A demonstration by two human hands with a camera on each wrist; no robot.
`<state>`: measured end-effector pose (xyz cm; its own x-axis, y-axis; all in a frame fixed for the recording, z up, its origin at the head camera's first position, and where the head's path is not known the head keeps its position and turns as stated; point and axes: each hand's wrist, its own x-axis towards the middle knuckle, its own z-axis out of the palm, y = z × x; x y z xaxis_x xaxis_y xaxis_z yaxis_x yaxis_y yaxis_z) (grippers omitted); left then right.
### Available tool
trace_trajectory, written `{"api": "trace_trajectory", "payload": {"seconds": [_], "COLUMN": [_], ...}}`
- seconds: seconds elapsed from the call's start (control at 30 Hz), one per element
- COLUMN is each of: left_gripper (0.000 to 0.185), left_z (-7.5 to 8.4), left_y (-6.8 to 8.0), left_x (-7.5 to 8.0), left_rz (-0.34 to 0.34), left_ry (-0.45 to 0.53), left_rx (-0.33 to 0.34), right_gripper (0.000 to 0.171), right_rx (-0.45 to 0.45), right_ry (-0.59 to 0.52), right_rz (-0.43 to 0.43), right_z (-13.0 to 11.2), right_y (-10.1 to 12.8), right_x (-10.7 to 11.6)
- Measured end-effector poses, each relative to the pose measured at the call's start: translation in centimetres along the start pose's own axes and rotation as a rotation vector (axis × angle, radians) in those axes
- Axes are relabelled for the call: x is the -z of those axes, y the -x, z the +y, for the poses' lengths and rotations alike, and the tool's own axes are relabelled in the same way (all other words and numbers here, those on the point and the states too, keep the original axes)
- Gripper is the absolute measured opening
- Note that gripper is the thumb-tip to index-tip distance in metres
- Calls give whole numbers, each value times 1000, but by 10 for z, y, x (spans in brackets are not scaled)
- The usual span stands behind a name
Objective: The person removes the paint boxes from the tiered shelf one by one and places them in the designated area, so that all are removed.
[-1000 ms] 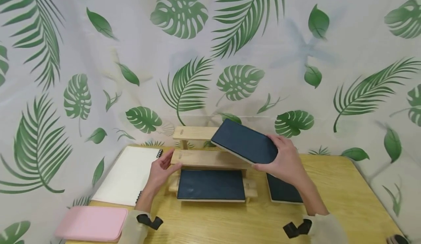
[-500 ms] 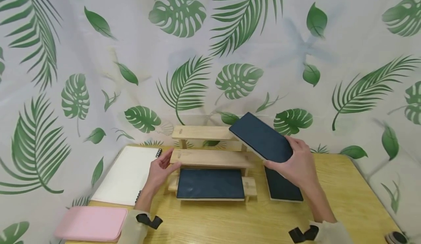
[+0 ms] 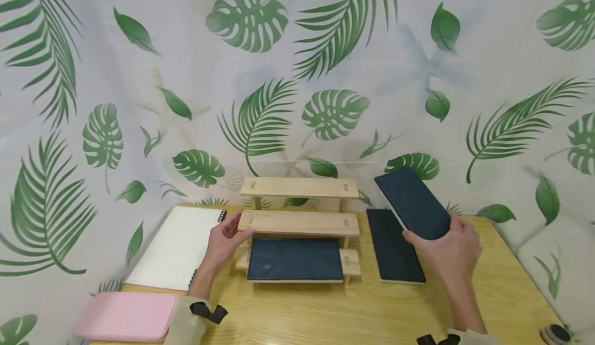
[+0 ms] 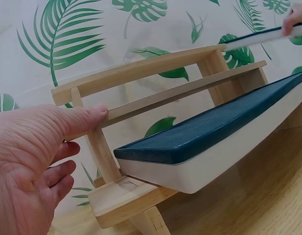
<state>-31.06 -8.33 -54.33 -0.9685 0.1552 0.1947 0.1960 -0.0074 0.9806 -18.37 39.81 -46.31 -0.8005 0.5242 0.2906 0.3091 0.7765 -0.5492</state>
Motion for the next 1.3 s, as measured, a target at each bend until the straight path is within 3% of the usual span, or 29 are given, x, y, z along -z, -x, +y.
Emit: {"api": "trace_trajectory", "payload": {"seconds": [0.27,0.63,1.0,1.3], "left_gripper": [69,67,67,66], "left_z": [-1,-1,-3,-2], "left_y": [0,1,0,1], "left_x": [1,1,2,2], "left_rz": [-4,-4,2,-5], "left_ry": [9,9,8,10], "left_rx": [-4,4,-6,-16], "right_gripper": [122,124,125,137], "right_rx": [-205,-396,-438,-442], "right_ry": [18,44,88,83], "right_rz": [-14,-73,-109,-179], "right_z": [40,83,99,103], "right_y": [11,11,6,8], "right_x": [-22,-49,-69,-73]}}
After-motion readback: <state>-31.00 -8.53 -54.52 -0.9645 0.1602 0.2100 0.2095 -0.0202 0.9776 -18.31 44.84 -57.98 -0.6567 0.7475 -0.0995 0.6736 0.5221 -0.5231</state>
